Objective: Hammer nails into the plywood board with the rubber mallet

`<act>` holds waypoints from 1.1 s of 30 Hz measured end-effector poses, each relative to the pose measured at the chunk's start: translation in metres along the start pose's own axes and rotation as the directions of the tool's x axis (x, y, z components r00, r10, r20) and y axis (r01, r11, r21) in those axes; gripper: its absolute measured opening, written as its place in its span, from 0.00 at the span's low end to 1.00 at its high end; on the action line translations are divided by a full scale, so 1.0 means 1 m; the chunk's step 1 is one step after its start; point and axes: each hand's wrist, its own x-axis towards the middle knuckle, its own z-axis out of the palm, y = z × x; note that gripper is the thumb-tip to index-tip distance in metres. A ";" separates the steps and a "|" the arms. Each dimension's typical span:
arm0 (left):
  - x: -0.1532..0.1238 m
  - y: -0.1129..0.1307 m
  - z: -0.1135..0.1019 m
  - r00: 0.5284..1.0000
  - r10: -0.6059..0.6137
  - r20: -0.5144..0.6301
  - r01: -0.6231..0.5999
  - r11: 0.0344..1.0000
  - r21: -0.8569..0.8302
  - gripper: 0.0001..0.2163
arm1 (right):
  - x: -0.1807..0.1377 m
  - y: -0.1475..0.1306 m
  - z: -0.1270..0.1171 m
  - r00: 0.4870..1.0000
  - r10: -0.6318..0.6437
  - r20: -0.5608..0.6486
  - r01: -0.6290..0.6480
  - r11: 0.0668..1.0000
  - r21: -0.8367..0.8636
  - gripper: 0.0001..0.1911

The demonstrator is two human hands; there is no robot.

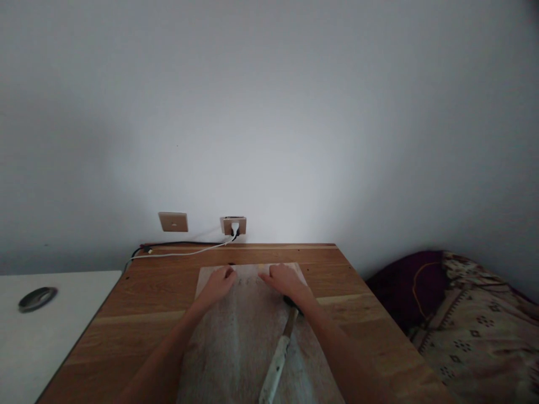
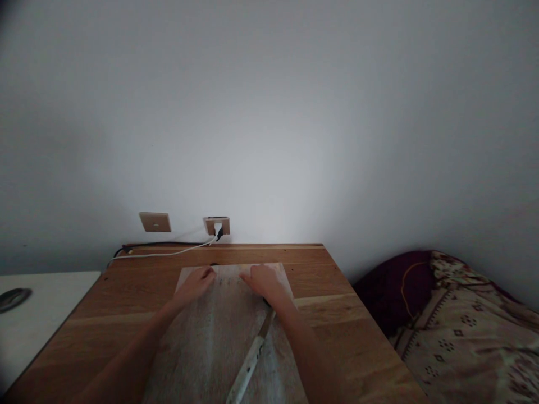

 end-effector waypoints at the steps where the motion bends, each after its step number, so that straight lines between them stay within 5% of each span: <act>1: -0.002 0.001 0.001 0.998 0.057 0.018 -0.060 0.982 0.181 0.08 | 0.000 -0.005 0.002 1.000 -0.001 0.014 0.001 0.999 -0.048 0.17; 5: -0.006 0.008 0.007 0.972 0.147 0.186 -0.228 0.785 0.576 0.10 | 0.000 -0.010 0.002 0.998 0.009 0.064 0.003 0.982 -0.187 0.13; 9: -0.001 0.015 0.005 0.924 0.202 0.324 -0.371 0.674 0.639 0.14 | -0.001 -0.007 0.002 0.996 -0.007 0.085 0.026 0.975 -0.220 0.14; 12: 0.005 0.016 0.003 0.913 0.225 0.340 -0.398 0.681 0.615 0.11 | -0.003 -0.006 0.005 0.998 -0.031 0.059 0.040 0.986 -0.160 0.07; 15: 0.010 0.011 0.005 0.958 0.203 0.202 -0.276 0.840 0.468 0.11 | -0.002 -0.004 0.001 0.999 -0.045 -0.025 0.044 0.998 -0.038 0.07; 19: 0.013 0.001 0.008 0.996 0.050 -0.077 -0.052 0.999 -0.013 0.13 | 0.003 0.008 -0.008 0.996 -0.023 -0.088 0.037 0.987 0.157 0.15; 25: 0.016 -0.003 0.009 1.000 0.004 -0.025 -0.007 0.992 -0.129 0.13 | 0.009 -0.001 0.012 1.000 -0.008 -0.023 0.012 0.983 0.183 0.17; 29: 0.012 0.001 0.018 0.995 0.101 0.020 -0.102 0.991 0.085 0.06 | 0.005 -0.025 0.026 0.999 -0.012 -0.038 0.016 0.995 0.095 0.11; 33: 0.011 0.007 0.028 0.938 0.235 0.253 -0.335 0.797 0.502 0.12 | -0.001 -0.032 0.011 0.993 -0.032 -0.114 0.045 0.993 0.113 0.06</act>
